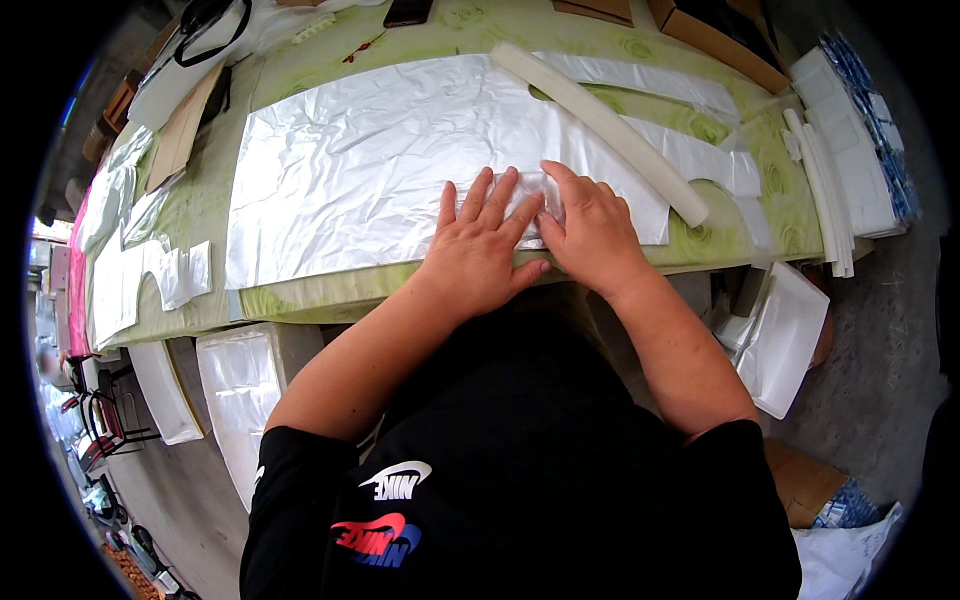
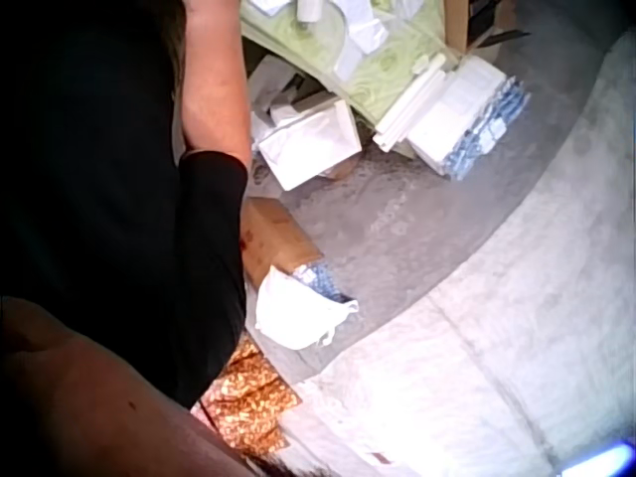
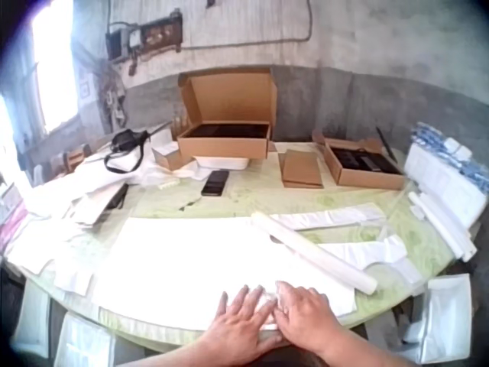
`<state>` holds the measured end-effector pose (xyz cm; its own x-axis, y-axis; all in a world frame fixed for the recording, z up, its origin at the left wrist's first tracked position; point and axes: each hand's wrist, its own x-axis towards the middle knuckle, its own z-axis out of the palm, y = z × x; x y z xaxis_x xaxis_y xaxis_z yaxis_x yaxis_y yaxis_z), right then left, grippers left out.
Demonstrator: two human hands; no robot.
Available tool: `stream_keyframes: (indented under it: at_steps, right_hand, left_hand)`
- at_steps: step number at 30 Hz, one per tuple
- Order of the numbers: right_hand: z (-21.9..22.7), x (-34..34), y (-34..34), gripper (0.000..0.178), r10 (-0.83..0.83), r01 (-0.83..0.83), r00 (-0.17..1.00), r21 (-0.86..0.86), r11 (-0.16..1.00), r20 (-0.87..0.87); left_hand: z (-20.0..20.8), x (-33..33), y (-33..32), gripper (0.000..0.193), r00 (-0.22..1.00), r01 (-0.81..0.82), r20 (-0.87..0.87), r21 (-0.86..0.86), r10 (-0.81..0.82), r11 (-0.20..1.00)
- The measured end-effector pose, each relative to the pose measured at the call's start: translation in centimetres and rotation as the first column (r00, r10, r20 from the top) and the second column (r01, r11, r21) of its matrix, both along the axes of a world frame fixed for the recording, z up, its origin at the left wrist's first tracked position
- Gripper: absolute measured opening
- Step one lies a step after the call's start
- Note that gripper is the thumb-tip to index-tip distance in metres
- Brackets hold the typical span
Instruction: The person repeatedly unrolls a clear plastic film, places it over a white flat object on the table, and folds the edges to wrap the item. The process is repeated multiple times with the same object.
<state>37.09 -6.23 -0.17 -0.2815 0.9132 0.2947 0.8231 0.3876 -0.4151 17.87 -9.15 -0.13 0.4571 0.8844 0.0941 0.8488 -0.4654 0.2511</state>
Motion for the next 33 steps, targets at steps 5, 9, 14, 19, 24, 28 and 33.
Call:
stream_keyframes:
  at_steps: [5, 9, 14, 19, 24, 28, 33]
  right_hand:
    - [1.9, -0.1, 1.3, 0.051, 0.051, -0.009, 0.979, -0.209, 0.978, 0.199]
    - [2.3, 0.1, 2.3, 0.055, 0.054, -0.006, 0.986, -0.298, 0.955, 0.155]
    - [2.6, -0.6, 0.9, 0.057, 0.064, -0.016, 0.982, -0.259, 0.966, 0.178]
    - [2.3, -2.8, -5.2, 0.055, 0.338, -0.325, 0.941, -0.215, 0.921, 0.026]
    - [2.7, -4.0, -8.1, 0.061, 0.089, -0.303, 0.865, -0.373, 0.877, -0.493]
    - [0.8, -5.7, -7.7, 0.046, -0.056, -0.427, 0.624, -0.401, 0.811, -0.779]
    - [1.0, -7.1, -7.5, 0.033, 0.088, -0.383, 0.675, -0.246, 0.891, -0.733]
  left_hand:
    - [0.5, -0.2, -0.6, 0.076, 0.998, -0.060, -0.007, 0.044, 0.060, 0.997]
    - [0.0, -3.3, -4.1, 0.061, 0.898, 0.159, 0.418, -0.018, -0.137, 0.987]
    - [-2.3, -5.2, -8.9, 0.049, 0.369, 0.291, 0.648, -0.762, 0.666, 0.579]
    - [-1.1, -2.9, -7.8, 0.040, 0.181, 0.308, 0.465, -0.863, 0.866, 0.400]
    - [-0.7, -3.0, -8.9, 0.033, -0.065, 0.358, 0.454, -0.821, 0.889, 0.445]
    - [-1.0, -3.8, -9.2, 0.036, 0.129, 0.343, 0.613, -0.765, 0.780, 0.545]
    - [-1.8, -6.1, -9.0, 0.028, -0.414, 0.349, 0.464, -0.714, 0.783, 0.607]
